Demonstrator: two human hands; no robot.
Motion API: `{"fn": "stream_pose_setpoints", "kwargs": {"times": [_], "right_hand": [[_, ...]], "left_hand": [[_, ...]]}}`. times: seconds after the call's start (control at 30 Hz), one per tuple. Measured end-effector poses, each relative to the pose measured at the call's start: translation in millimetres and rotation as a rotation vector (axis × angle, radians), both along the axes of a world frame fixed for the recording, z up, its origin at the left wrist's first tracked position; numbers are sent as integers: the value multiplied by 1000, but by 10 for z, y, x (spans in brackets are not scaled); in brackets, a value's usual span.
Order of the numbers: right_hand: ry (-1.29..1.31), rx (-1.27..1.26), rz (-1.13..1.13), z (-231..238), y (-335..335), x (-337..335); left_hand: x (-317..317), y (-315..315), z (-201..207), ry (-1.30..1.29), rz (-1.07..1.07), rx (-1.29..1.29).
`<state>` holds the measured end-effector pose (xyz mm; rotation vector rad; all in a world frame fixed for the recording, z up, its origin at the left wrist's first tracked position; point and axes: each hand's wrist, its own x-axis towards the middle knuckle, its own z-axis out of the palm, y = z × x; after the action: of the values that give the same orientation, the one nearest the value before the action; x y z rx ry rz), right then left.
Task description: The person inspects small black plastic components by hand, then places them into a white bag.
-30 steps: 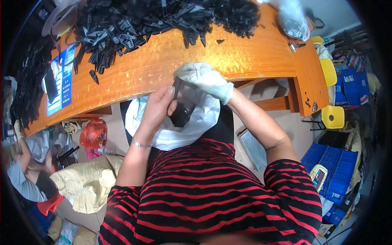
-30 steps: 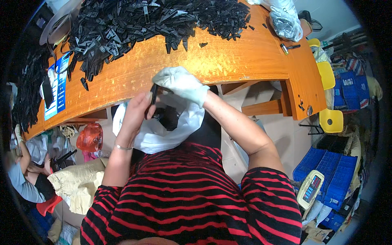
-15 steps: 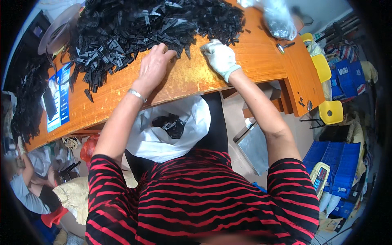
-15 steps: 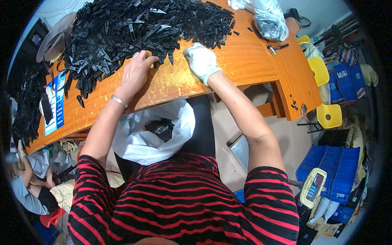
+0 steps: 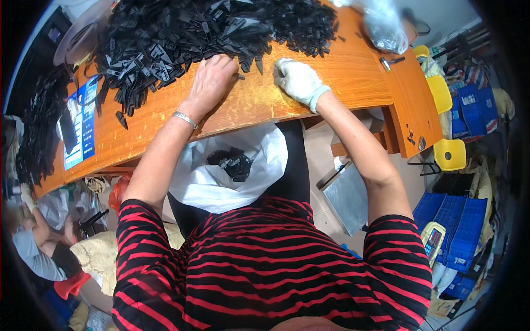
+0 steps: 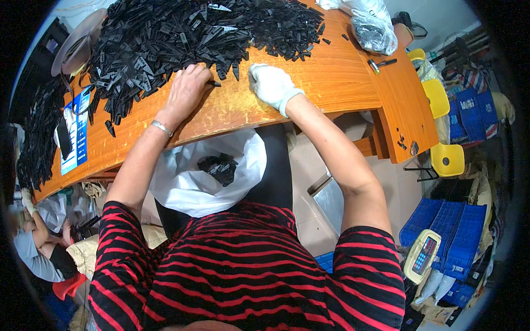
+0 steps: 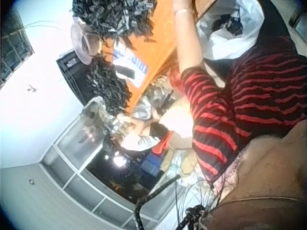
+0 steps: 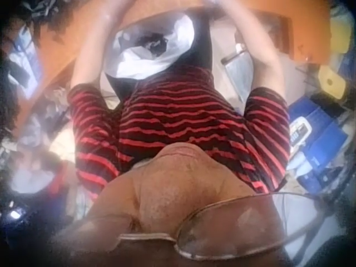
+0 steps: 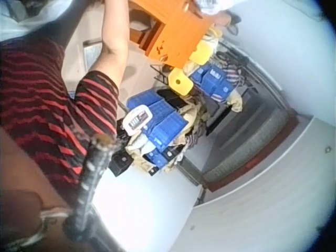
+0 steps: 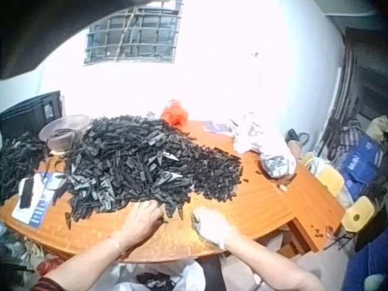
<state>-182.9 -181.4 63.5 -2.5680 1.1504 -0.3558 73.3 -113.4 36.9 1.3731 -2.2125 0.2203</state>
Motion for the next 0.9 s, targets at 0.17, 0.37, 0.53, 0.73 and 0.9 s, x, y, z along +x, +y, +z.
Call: {"fn": "stream_pose_setpoints", "kwargs": {"times": [0.17,0.37,0.53,0.73,0.9], "right_hand": [[-167,141,16,-54,68,-27],[-240,277,28,-63,173,51],[-389,554,-83,-154,277,163],[-552,605,-34,114,551,443],[-732,823,-64,102,615,593]], "left_hand": [[17,140,-68,214,23,34],[55,299,-117,362,47,66],[12,403,-137,470,189,117],[-103,558,-96,668,340,266],[-127,571,-243,765,184,111]]}}
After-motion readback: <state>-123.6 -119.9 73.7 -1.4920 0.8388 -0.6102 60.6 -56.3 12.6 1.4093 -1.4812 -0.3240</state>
